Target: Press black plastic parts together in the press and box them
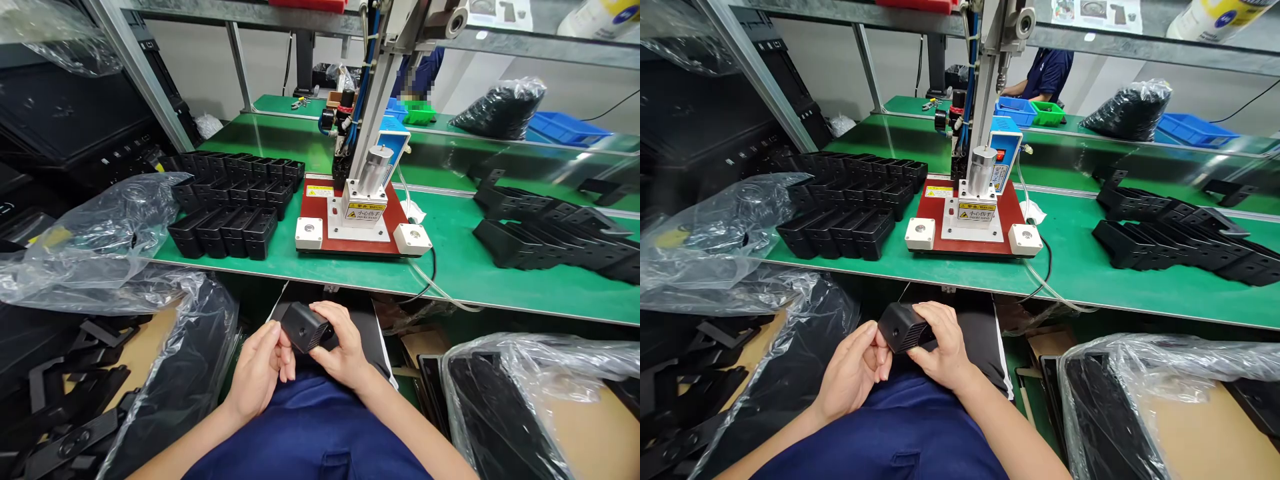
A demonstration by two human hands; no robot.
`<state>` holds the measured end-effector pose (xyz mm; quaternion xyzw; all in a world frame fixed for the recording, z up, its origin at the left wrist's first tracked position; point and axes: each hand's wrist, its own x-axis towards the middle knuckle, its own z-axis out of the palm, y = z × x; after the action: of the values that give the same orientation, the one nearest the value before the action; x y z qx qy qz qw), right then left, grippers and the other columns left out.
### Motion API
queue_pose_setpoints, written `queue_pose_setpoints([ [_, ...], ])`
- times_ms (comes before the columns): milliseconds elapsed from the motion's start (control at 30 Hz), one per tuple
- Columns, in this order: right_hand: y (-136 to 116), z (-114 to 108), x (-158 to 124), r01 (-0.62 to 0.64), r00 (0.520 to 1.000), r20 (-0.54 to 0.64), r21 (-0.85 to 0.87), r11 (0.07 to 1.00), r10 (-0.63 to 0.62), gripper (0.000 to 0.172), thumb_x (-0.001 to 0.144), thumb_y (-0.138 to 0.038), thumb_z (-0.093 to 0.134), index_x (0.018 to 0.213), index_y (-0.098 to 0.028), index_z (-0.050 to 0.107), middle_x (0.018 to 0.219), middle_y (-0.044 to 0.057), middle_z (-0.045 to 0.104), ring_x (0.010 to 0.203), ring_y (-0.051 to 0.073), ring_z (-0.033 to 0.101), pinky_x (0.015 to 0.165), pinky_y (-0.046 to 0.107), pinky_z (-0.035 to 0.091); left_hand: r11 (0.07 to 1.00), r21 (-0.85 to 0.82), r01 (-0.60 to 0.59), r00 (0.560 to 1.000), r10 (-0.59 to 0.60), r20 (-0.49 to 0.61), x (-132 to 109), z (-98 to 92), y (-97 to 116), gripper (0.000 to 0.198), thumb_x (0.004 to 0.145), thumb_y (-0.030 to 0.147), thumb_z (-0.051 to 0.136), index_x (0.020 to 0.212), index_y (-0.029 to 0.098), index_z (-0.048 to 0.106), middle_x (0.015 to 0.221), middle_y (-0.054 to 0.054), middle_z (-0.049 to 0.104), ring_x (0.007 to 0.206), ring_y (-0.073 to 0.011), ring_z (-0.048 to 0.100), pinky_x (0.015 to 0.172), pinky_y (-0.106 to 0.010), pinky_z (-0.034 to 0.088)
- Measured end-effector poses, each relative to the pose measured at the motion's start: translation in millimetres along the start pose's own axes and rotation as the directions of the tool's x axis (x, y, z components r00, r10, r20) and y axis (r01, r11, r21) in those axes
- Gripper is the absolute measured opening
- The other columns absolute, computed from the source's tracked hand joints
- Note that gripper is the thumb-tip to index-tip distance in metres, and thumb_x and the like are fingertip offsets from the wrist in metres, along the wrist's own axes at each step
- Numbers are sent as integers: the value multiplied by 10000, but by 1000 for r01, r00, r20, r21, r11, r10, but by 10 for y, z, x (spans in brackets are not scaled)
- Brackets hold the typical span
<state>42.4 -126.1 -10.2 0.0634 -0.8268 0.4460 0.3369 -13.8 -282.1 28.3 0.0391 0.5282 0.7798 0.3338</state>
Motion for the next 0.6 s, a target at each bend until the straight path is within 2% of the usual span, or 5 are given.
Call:
queue_pose_setpoints([
  [100,-8,5,7,4,1000,4,-15,1000,-4,460,868,-285,610,1307,-241,482,1173,96,617,1089,272,573,930,457,483,998,61,-19,1000,21,-22,15,-15,-8,461,814,579,624,660,163,500,518,35,512,418,-90,495,410,-184,350],
  [233,-7,10,8,-5,1000,11,-18,1000,5,454,858,-276,605,1294,-238,485,1150,94,621,1057,265,584,906,446,492,952,298,-70,997,78,-15,61,-58,-15,475,695,521,771,618,173,458,477,32,520,437,-87,482,466,-187,365],
  [333,3,12,-11,-1,1000,15,0,1000,1,435,848,-246,592,1271,-238,493,1117,90,625,1024,259,592,884,440,491,907,407,-106,993,119,-6,113,-79,-24,472,824,541,630,570,177,469,473,10,516,463,-105,498,509,-216,394],
  [433,19,26,-56,-4,1000,16,32,999,3,430,841,-248,605,1258,-237,498,1100,88,624,1003,254,597,880,430,492,929,357,-102,990,129,-54,168,-67,-36,534,895,555,506,512,185,468,448,8,467,451,-119,496,510,-241,412],
  [600,45,80,-143,-163,987,27,160,973,161,475,822,-308,682,1253,-247,493,1067,64,616,922,214,617,825,346,526,973,216,-76,993,94,-75,184,-22,-42,519,883,546,541,520,179,476,448,15,462,443,-115,486,500,-242,418],
])
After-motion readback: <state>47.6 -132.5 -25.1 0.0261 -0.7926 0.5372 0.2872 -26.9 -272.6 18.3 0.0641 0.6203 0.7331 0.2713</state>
